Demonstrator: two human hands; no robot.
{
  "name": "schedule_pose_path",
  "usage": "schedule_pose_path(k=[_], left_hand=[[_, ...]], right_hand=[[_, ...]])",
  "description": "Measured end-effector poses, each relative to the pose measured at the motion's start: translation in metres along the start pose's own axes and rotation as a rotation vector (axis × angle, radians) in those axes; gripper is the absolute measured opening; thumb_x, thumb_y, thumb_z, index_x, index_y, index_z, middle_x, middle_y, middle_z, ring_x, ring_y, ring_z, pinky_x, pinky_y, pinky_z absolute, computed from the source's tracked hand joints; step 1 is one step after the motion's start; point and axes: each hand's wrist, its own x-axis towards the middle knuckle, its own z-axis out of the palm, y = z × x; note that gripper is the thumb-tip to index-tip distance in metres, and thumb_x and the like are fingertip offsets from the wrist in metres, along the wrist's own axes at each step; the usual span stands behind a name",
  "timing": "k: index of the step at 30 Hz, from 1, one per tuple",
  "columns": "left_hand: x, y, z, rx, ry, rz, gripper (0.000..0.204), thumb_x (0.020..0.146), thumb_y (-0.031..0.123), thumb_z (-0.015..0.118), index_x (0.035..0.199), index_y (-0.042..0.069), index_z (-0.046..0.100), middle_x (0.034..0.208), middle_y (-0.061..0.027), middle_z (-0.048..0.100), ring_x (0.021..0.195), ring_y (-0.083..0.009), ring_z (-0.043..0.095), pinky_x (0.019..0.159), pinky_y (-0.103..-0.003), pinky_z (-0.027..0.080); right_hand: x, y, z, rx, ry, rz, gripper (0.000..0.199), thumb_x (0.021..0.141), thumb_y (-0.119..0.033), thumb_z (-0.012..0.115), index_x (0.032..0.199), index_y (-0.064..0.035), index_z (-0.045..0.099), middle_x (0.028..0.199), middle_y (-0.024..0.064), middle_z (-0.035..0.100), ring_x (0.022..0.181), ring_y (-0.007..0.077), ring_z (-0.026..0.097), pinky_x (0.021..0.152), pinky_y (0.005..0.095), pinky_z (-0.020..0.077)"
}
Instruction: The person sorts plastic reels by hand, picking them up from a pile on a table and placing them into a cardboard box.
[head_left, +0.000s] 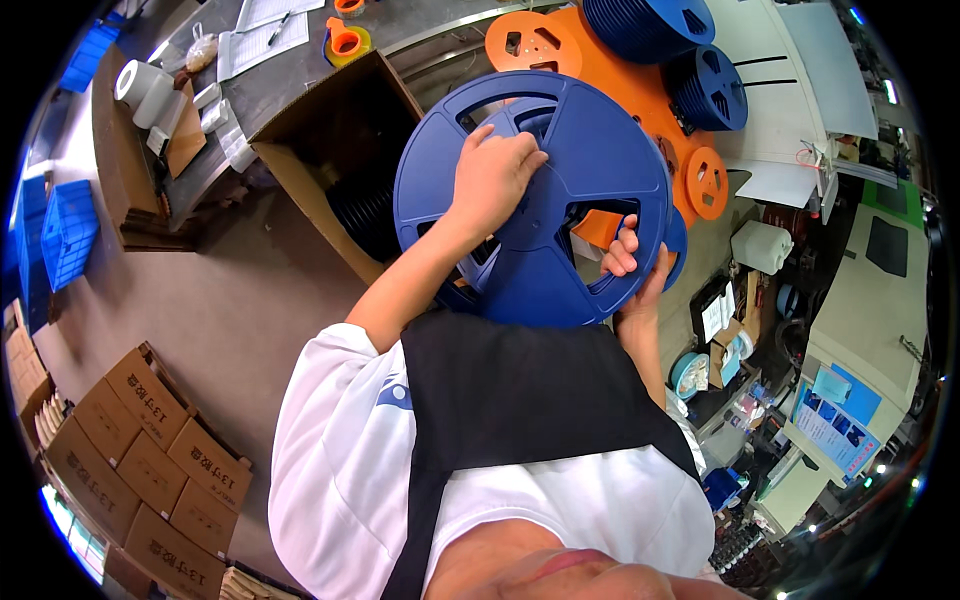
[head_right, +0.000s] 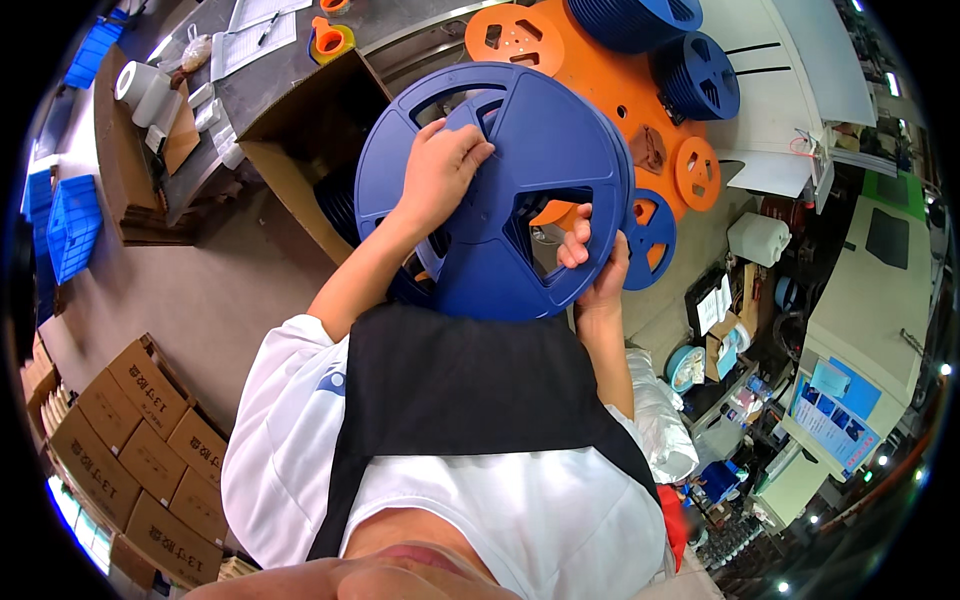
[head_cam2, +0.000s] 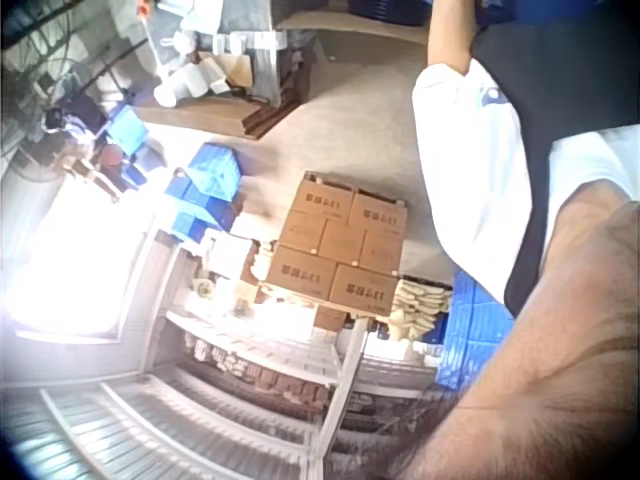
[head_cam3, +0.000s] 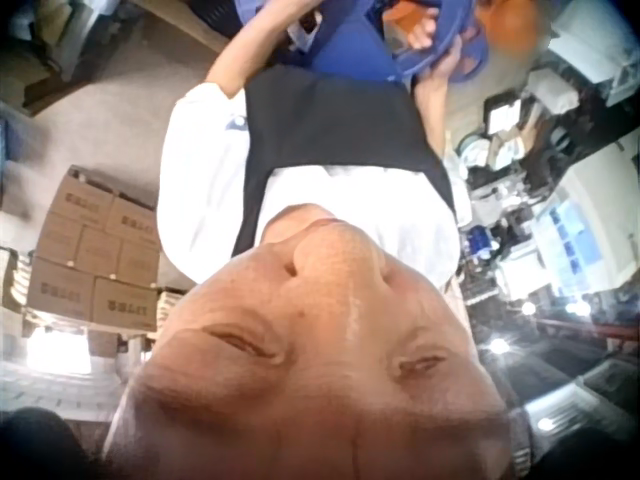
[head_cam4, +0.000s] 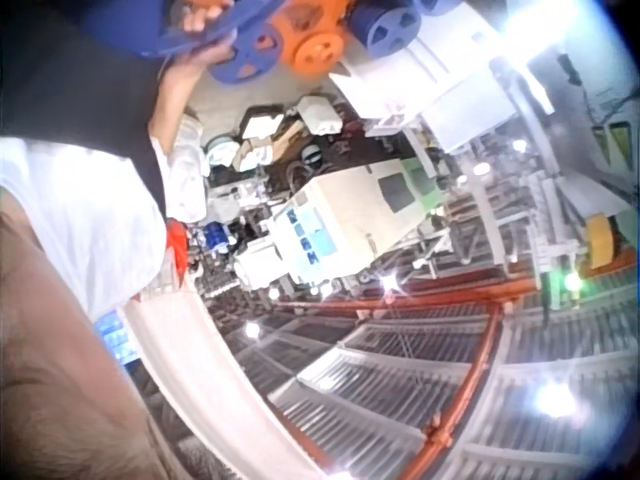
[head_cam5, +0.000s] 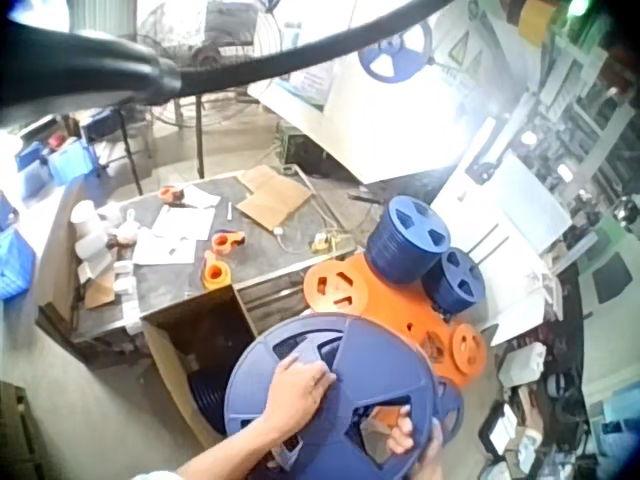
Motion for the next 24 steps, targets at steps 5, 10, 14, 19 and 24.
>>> schedule_pose_path(k=[5, 10, 14, 19, 24], left_hand=[[-0.021, -0.019, -0.013, 0.360, 0.119, 0.094, 0.058, 0.085, 0.029, 0.059, 0.137, 0.012, 0.039, 0.147, -0.0142, 0.027, 0.137, -0.0347, 0.019, 0.112, -0.048, 0.014], [-0.081, -0.021, -0.013, 0.194, -0.383, 0.430, 0.077, 0.086, 0.055, 0.044, 0.142, 0.004, 0.027, 0.148, -0.0138, 0.026, 0.139, -0.0307, 0.019, 0.112, -0.045, 0.015], [-0.108, -0.051, -0.033, 0.197, -0.426, 0.462, 0.072, 0.084, 0.053, 0.047, 0.138, 0.007, 0.036, 0.143, -0.0115, 0.037, 0.136, -0.0284, 0.028, 0.112, -0.045, 0.019], [-0.110, -0.055, -0.027, 0.473, -0.238, 0.559, 0.047, 0.083, 0.019, 0.055, 0.128, 0.009, 0.047, 0.132, -0.0087, 0.048, 0.127, -0.0264, 0.042, 0.103, -0.041, 0.037], [-0.120, -0.052, -0.024, -0.069, -0.103, 0.169, 0.041, 0.080, -0.003, 0.055, 0.120, 0.004, 0.052, 0.112, -0.0139, 0.061, 0.105, -0.0304, 0.059, 0.090, -0.033, 0.048]], right_hand=[[-0.004, -0.006, 0.000, 0.025, -0.015, -0.048, 0.039, 0.090, -0.024, 0.046, 0.116, 0.0057, 0.047, 0.082, 0.0111, 0.059, 0.062, 0.0181, 0.055, 0.056, 0.0306, 0.0469], [0.009, -0.015, -0.001, 0.096, 0.090, -0.035, 0.039, 0.088, -0.022, 0.045, 0.116, 0.0064, 0.048, 0.086, 0.0123, 0.061, 0.064, 0.0182, 0.056, 0.057, 0.0305, 0.0473], [0.017, -0.033, -0.009, 0.141, 0.109, -0.044, 0.040, 0.089, -0.022, 0.043, 0.116, 0.0072, 0.049, 0.088, 0.0139, 0.062, 0.065, 0.0186, 0.055, 0.058, 0.0305, 0.0487], [0.035, -0.039, -0.004, 0.119, 0.068, 0.008, 0.050, 0.093, -0.032, 0.044, 0.124, 0.0063, 0.043, 0.101, 0.0166, 0.062, 0.075, 0.0211, 0.058, 0.064, 0.0312, 0.0502], [0.049, -0.039, 0.019, -0.315, 0.220, -0.067, 0.066, 0.092, -0.051, 0.044, 0.129, 0.0025, 0.041, 0.114, 0.0165, 0.060, 0.085, 0.0218, 0.061, 0.069, 0.0311, 0.0511]])
